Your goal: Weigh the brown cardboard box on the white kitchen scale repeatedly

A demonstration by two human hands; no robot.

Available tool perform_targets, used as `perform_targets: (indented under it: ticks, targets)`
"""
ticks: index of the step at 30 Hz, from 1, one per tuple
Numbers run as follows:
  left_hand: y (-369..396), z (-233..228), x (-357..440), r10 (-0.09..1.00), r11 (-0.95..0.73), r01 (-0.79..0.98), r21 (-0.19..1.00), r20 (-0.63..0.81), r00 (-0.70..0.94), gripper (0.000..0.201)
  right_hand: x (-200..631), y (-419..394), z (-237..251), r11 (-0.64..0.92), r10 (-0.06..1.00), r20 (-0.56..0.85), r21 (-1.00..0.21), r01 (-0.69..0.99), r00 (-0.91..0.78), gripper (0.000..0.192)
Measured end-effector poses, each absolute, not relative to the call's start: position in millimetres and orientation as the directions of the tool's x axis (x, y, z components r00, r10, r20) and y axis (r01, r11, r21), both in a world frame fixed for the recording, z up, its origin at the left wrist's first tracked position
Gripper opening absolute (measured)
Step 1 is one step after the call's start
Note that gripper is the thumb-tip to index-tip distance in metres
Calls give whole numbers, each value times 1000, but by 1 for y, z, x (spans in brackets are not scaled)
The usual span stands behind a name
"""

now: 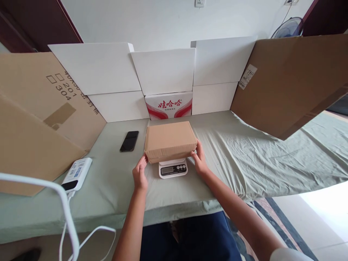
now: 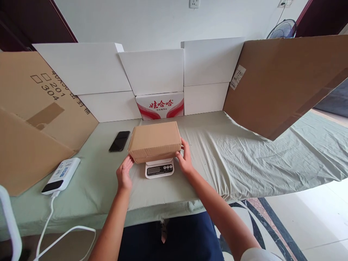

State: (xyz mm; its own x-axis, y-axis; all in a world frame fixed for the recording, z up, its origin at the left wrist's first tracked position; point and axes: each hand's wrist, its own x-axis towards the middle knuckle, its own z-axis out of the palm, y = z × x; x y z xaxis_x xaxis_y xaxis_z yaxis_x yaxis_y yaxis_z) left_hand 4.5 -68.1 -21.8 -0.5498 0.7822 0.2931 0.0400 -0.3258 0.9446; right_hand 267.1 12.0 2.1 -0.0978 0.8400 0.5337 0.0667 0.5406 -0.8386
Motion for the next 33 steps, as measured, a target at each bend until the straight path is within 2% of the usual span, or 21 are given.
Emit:
perform_targets:
  ticks: [6,12,20,27,33]
  targets:
    - [-68,-21,5,779,-318,39,947,285,-559,76,267,11,4,537,843,529,-839,89,-103,61]
    - [-69,-18,5,760,-401,20,916,345,-551,70,268,12,1,532,847,530,-845,55,-38,64]
    - [-63,-21,4,801,-297,-39,954,227,-554,87,269,14,0,517,856,512,-852,90,-69,68]
    - [-63,-24,4,831,-288,-52,956,223,-510,84,266,14,1,560,827,558,-811,168,-63,64]
    - [-63,-29,2,831,-289,-50,956,225,-508,81,262,11,7,579,815,574,-804,132,-79,67]
